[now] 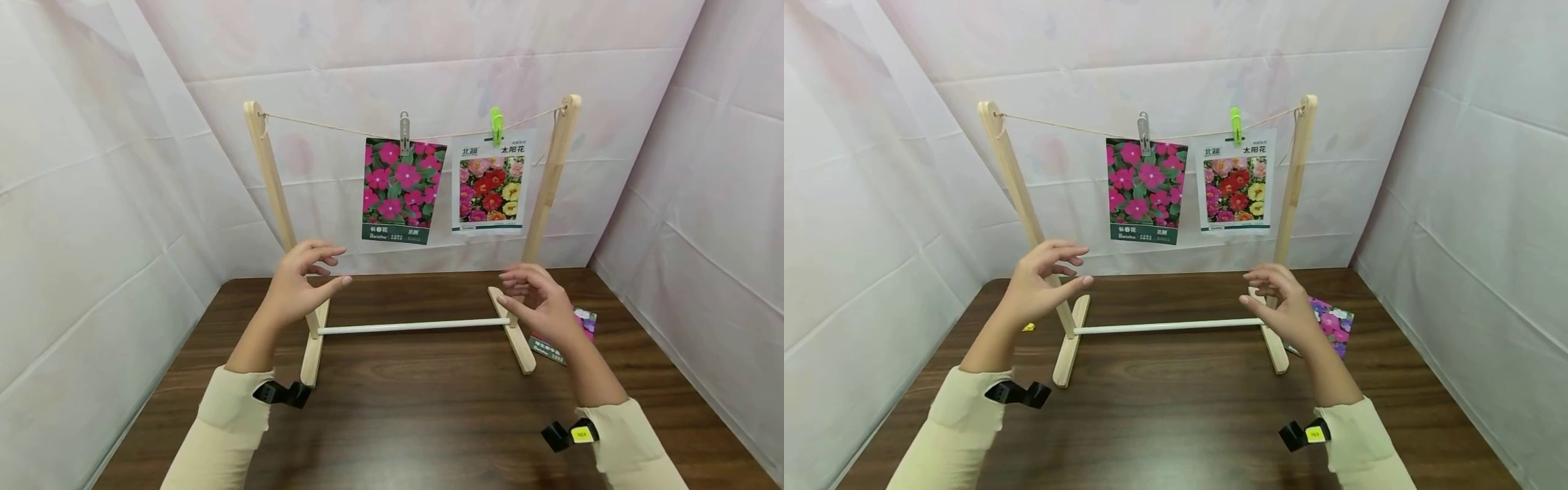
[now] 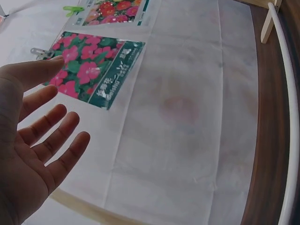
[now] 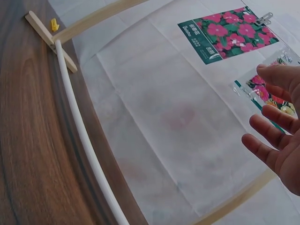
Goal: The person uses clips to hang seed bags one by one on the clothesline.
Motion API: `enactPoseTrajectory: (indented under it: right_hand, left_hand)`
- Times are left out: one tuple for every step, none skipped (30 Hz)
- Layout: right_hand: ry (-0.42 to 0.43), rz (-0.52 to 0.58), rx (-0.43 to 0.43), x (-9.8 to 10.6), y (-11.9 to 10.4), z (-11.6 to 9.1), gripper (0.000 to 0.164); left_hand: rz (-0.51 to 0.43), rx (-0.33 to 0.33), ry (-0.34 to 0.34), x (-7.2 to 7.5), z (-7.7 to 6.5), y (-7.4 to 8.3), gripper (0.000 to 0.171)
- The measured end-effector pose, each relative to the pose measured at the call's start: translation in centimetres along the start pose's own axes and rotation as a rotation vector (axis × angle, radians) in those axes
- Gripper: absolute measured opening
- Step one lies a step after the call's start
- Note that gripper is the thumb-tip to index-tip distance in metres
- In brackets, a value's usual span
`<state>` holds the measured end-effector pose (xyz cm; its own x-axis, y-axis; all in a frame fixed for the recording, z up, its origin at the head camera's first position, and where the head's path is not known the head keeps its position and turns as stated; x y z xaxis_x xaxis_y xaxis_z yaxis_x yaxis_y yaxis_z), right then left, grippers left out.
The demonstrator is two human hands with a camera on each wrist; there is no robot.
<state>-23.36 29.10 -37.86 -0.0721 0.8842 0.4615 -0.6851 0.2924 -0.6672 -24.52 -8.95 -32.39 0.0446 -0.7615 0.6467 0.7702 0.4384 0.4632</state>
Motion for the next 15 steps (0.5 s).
enactPoseTrajectory:
  right_hand:
    - [0.004, -0.002, 0.008, 0.1, 0.1, -0.2, 0.032]
    - [0.008, -0.004, 0.016, 0.2, 0.5, -0.4, 0.033]
    - [0.011, -0.01, 0.021, 0.3, 0.5, -0.6, 0.034]
    - [0.013, -0.009, 0.024, 0.5, 0.5, -0.8, 0.034]
    - [0.016, -0.011, 0.023, 0.6, 0.5, -1.0, 0.034]
    - [0.019, -0.006, 0.022, 0.7, 0.6, -1.2, 0.033]
    - [0.023, -0.005, 0.02, 0.8, 0.6, -1.4, 0.033]
    - [0.025, -0.006, 0.019, 0.9, 0.6, -1.6, 0.033]
    - [0.026, -0.01, 0.016, 1.0, 0.5, -1.8, 0.034]
    - [0.028, -0.012, 0.012, 1.1, 0.4, -2.1, 0.035]
    - [0.029, -0.016, 0.008, 1.2, 0.2, -2.3, 0.035]
    - [0.03, -0.019, 0.002, 1.3, -0.1, -2.5, 0.035]
    - [0.03, -0.026, -0.005, 1.4, -0.3, -2.6, 0.036]
    - [0.031, -0.035, -0.014, 1.5, -0.5, -2.8, 0.036]
    - [0.034, -0.044, -0.021, 1.6, -0.7, -3.0, 0.036]
  left_hand:
    - [0.006, 0.006, 0.003, 0.0, -0.3, -0.1, 0.043]
    - [0.008, 0.011, 0.009, 0.1, -0.5, -0.1, 0.043]
    - [0.011, 0.016, 0.014, 0.1, -0.8, -0.3, 0.043]
    - [0.014, 0.022, 0.016, 0.1, -1.1, -0.4, 0.043]
    - [0.014, 0.025, 0.021, 0.1, -1.3, -0.5, 0.043]
    - [0.013, 0.023, 0.026, 0.1, -1.6, -0.5, 0.043]
    - [0.008, 0.024, 0.031, 0.1, -1.9, -0.6, 0.043]
    - [0.006, 0.023, 0.036, 0.2, -2.2, -0.5, 0.043]
    - [0.003, 0.023, 0.042, 0.2, -2.4, -0.3, 0.043]
    - [0.006, 0.025, 0.048, 0.3, -2.7, 0.0, 0.043]
    - [0.007, 0.027, 0.056, 0.4, -3.0, 0.4, 0.042]
    - [0.007, 0.032, 0.062, 0.5, -3.3, 0.7, 0.042]
    - [0.01, 0.041, 0.067, 0.6, -3.5, 1.1, 0.041]
    - [0.016, 0.048, 0.073, 0.8, -3.8, 1.4, 0.04]
    - [0.019, 0.055, 0.078, 0.9, -4.1, 1.7, 0.04]
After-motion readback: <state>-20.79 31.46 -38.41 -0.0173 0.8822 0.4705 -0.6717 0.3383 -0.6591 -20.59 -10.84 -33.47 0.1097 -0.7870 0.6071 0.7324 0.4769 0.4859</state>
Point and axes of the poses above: each hand's wrist, its own z-axis towards the middle knuckle, its own x-axis out of the back of the hand, y = z × x, the point moved 4 cm from there along z, towards the middle knuckle, and after that the axes turned 12 degrees about -y, right-handed, at the moved point
